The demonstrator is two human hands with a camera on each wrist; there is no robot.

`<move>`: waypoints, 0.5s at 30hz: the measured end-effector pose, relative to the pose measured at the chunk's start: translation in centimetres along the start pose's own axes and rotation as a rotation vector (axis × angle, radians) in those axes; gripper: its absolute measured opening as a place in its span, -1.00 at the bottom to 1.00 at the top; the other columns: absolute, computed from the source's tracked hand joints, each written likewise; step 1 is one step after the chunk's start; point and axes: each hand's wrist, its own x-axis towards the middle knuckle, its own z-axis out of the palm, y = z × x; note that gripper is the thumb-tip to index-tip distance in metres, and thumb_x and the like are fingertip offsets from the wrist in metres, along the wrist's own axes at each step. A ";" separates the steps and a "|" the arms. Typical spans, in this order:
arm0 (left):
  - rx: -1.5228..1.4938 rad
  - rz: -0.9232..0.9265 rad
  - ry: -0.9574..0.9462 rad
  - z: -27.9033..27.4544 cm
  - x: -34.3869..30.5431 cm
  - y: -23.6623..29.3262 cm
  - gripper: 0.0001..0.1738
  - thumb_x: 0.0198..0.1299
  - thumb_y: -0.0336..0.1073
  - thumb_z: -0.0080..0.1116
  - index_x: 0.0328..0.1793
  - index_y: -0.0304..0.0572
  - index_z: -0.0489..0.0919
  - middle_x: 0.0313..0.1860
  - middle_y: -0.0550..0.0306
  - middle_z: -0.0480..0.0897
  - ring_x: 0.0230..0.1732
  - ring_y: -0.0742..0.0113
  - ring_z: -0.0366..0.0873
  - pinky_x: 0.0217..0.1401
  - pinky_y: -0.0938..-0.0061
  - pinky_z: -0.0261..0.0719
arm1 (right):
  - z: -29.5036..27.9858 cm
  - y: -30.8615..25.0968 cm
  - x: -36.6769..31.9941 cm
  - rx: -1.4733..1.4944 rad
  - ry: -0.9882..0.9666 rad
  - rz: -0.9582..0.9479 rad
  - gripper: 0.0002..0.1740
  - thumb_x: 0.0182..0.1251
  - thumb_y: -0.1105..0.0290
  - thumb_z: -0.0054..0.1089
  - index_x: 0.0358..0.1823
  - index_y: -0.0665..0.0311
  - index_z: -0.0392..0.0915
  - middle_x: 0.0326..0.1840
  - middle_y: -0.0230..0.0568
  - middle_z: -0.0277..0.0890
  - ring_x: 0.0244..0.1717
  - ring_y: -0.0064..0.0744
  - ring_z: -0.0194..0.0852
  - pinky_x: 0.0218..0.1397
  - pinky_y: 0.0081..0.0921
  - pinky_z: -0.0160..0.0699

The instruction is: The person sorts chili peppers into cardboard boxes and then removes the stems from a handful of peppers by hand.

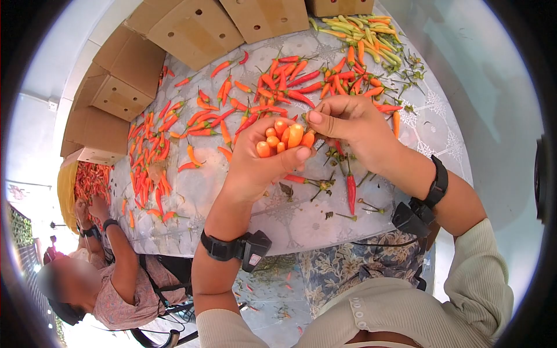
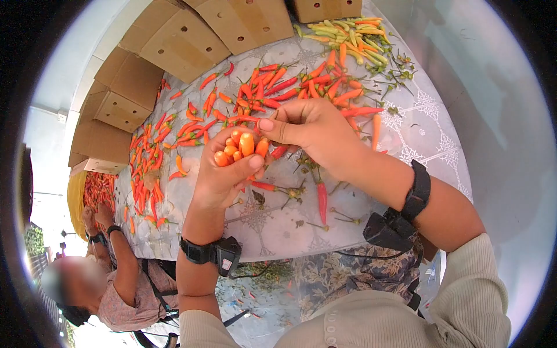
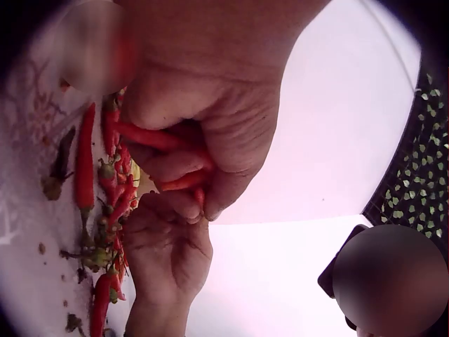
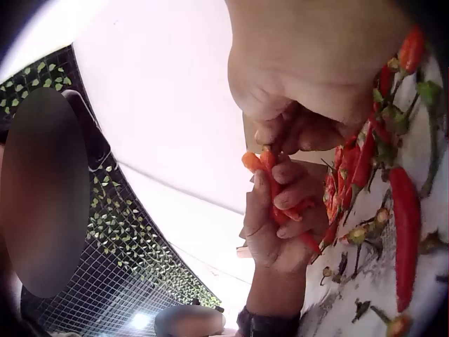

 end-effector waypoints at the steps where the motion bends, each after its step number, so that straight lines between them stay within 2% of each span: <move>1: -0.014 -0.002 -0.003 0.1 0.0 0.2 -0.66 0.00 -0.42 0.41 -0.12 -0.26 0.51 -0.41 0.21 0.61 -0.52 0.59 0.51 -0.61 0.76 0.36 | -0.1 -0.1 0.0 0.026 -0.013 0.047 -0.72 0.29 0.18 0.25 -0.45 0.24 0.60 -0.51 -0.49 0.53 -0.47 -0.73 0.41 -0.37 -0.69 0.35; 7: -0.046 -0.006 -0.023 0.0 0.1 0.3 -0.67 0.01 -0.45 0.39 -0.12 -0.27 0.50 -0.40 0.19 0.62 -0.51 0.58 0.51 -0.57 0.74 0.40 | 0.2 0.1 -0.1 0.105 0.025 0.091 -0.73 0.28 0.15 0.25 -0.45 0.17 0.59 -0.52 -0.55 0.46 -0.46 -0.77 0.30 -0.34 -0.72 0.25; 8: -0.037 -0.013 -0.032 -0.1 0.1 0.4 -0.66 0.01 -0.45 0.39 -0.12 -0.28 0.50 -0.39 0.19 0.62 -0.50 0.57 0.51 -0.56 0.74 0.41 | 0.2 0.3 0.0 0.098 0.085 0.051 -0.73 0.28 0.15 0.25 -0.45 0.18 0.59 -0.53 -0.55 0.46 -0.47 -0.77 0.28 -0.36 -0.70 0.24; 10: -0.021 0.037 -0.046 -0.7 0.2 -0.4 -0.63 0.01 -0.47 0.37 -0.06 -0.25 0.47 -0.35 0.14 0.59 -0.52 0.53 0.50 -0.65 0.75 0.30 | -0.1 0.5 0.3 0.085 0.203 -0.028 -0.73 0.28 0.17 0.26 -0.44 0.20 0.58 -0.53 -0.55 0.44 -0.49 -0.76 0.26 -0.39 -0.68 0.24; 11: -0.014 0.060 -0.053 -0.8 0.2 -0.7 -0.61 0.02 -0.47 0.36 -0.03 -0.24 0.45 -0.33 0.11 0.58 -0.52 0.51 0.49 -0.70 0.75 0.24 | -0.4 0.3 0.4 -0.033 0.266 -0.088 -0.74 0.28 0.18 0.26 -0.42 0.23 0.58 -0.52 -0.54 0.45 -0.49 -0.75 0.26 -0.40 -0.67 0.25; 13: -0.084 0.052 0.021 -0.3 0.0 -0.3 -0.65 0.00 -0.53 0.35 -0.08 -0.23 0.49 -0.29 0.15 0.59 -0.41 0.56 0.52 -0.52 0.72 0.43 | -1.9 -0.7 0.7 -0.274 0.394 -0.209 -0.75 0.28 0.22 0.26 -0.38 0.27 0.59 -0.50 -0.51 0.47 -0.50 -0.73 0.27 -0.42 -0.64 0.28; 14: -0.118 0.052 0.058 -0.1 -0.1 0.0 -0.66 0.00 -0.55 0.35 -0.10 -0.23 0.51 -0.26 0.17 0.60 -0.36 0.58 0.54 -0.43 0.70 0.53 | -2.8 -0.7 0.9 -0.415 0.432 -0.319 -0.79 0.26 0.30 0.26 -0.31 0.33 0.57 -0.47 -0.45 0.50 -0.50 -0.68 0.33 -0.43 -0.61 0.34; 15: -0.113 0.046 0.056 -0.2 0.0 0.0 -0.66 -0.01 -0.56 0.35 -0.09 -0.22 0.51 -0.25 0.18 0.60 -0.32 0.57 0.54 -0.40 0.68 0.55 | -3.2 -1.0 0.8 -0.472 0.449 -0.352 -0.81 0.25 0.33 0.25 -0.29 0.33 0.57 -0.44 -0.40 0.52 -0.48 -0.65 0.37 -0.40 -0.60 0.36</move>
